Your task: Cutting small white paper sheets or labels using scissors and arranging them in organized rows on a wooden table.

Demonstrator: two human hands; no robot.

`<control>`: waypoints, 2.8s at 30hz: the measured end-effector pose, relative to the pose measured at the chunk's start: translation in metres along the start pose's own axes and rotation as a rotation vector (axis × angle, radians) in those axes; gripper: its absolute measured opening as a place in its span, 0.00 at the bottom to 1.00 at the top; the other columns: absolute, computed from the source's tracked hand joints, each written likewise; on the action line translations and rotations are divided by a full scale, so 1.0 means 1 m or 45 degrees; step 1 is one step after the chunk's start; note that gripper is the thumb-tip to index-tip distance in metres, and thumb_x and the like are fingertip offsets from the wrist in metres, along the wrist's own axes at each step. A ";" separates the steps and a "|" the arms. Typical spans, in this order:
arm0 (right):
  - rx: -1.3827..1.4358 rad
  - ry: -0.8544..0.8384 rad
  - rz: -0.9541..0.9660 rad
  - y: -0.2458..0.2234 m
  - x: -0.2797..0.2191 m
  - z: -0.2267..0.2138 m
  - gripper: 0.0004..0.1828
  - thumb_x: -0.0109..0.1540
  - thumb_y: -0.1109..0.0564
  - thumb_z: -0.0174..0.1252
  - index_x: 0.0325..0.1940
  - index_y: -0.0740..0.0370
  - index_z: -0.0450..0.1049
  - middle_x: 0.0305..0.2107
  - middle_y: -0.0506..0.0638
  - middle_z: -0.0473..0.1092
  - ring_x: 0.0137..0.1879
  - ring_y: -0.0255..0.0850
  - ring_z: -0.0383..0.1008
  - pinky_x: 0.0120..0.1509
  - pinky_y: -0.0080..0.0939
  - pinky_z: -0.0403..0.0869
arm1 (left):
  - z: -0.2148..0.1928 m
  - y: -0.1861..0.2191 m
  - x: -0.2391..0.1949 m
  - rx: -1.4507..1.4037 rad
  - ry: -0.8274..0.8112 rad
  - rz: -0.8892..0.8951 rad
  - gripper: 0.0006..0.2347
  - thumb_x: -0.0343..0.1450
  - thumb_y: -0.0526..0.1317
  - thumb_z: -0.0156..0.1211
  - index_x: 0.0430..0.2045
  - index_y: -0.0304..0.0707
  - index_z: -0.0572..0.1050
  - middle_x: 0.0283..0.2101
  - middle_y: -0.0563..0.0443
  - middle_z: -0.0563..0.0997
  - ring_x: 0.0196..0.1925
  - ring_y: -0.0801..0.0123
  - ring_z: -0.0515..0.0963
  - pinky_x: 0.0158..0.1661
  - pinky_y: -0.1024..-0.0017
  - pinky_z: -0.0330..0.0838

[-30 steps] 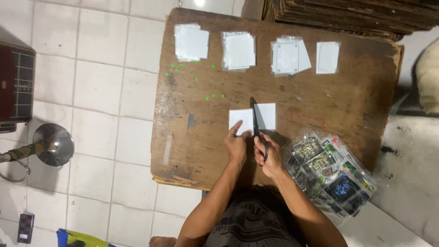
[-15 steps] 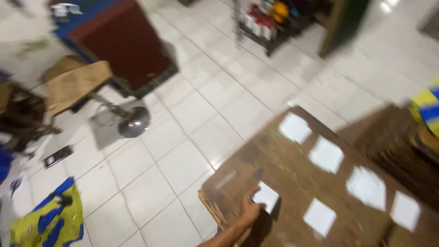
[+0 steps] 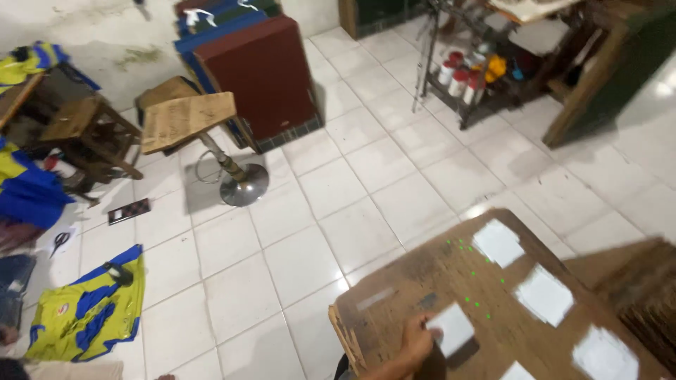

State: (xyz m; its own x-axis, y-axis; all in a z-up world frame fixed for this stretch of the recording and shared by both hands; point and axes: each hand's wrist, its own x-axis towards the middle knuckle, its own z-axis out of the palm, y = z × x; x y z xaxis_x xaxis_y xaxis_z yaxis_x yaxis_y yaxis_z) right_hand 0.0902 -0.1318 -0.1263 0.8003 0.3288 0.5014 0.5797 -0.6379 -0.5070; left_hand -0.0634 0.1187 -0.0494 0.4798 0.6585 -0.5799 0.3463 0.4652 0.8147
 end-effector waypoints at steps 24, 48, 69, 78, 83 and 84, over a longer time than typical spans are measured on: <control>0.870 0.251 1.374 -0.014 0.199 -0.002 0.18 0.53 0.64 0.71 0.47 0.59 0.81 0.37 0.54 0.75 0.40 0.37 0.75 0.41 0.37 0.77 | 0.177 0.133 0.229 0.763 0.082 0.819 0.13 0.62 0.36 0.67 0.40 0.43 0.84 0.36 0.47 0.83 0.42 0.54 0.84 0.46 0.61 0.75; -0.740 0.497 1.512 -0.068 -0.338 -0.307 0.26 0.59 0.59 0.68 0.59 0.74 0.75 0.52 0.69 0.69 0.59 0.64 0.67 0.63 0.60 0.64 | 0.150 -0.120 -0.159 0.966 -1.709 0.698 0.15 0.65 0.33 0.53 0.45 0.37 0.80 0.36 0.46 0.85 0.34 0.67 0.81 0.35 0.68 0.76; -0.385 0.692 1.517 -0.123 -0.305 -0.281 0.36 0.54 0.48 0.76 0.62 0.64 0.74 0.45 0.64 0.70 0.48 0.62 0.75 0.51 0.57 0.75 | 0.182 -0.076 -0.219 1.643 -1.126 0.485 0.27 0.69 0.69 0.50 0.33 0.46 0.84 0.38 0.40 0.86 0.52 0.43 0.82 0.51 0.50 0.73; -0.188 0.895 1.349 -0.113 -0.299 -0.269 0.35 0.50 0.57 0.77 0.58 0.69 0.75 0.51 0.64 0.68 0.58 0.61 0.71 0.64 0.55 0.70 | 0.202 -0.143 -0.196 0.116 -1.596 -1.414 0.16 0.64 0.24 0.49 0.45 0.18 0.75 0.43 0.24 0.80 0.37 0.34 0.83 0.33 0.50 0.87; -0.027 0.955 1.417 -0.140 -0.265 -0.296 0.37 0.48 0.70 0.73 0.61 0.66 0.73 0.44 0.65 0.74 0.51 0.59 0.78 0.50 0.54 0.76 | 0.216 -0.117 -0.248 0.408 -2.261 -0.270 0.06 0.71 0.36 0.68 0.37 0.34 0.82 0.36 0.39 0.82 0.34 0.64 0.81 0.28 0.70 0.80; -0.030 0.962 1.422 -0.142 -0.263 -0.299 0.37 0.48 0.70 0.73 0.61 0.66 0.73 0.44 0.65 0.74 0.51 0.59 0.78 0.50 0.54 0.76 | 0.212 -0.094 -0.267 0.414 -2.267 -0.273 0.06 0.71 0.36 0.68 0.37 0.34 0.82 0.36 0.39 0.82 0.34 0.64 0.81 0.28 0.70 0.80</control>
State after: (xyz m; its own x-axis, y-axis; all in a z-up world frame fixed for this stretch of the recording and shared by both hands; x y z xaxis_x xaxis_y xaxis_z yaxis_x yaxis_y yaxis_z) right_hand -0.2486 -0.3365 0.0234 0.5550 -0.8263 0.0957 -0.3303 -0.3245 -0.8863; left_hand -0.0534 -0.2264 0.0280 0.5262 -0.8364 -0.1533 0.5320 0.1832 0.8267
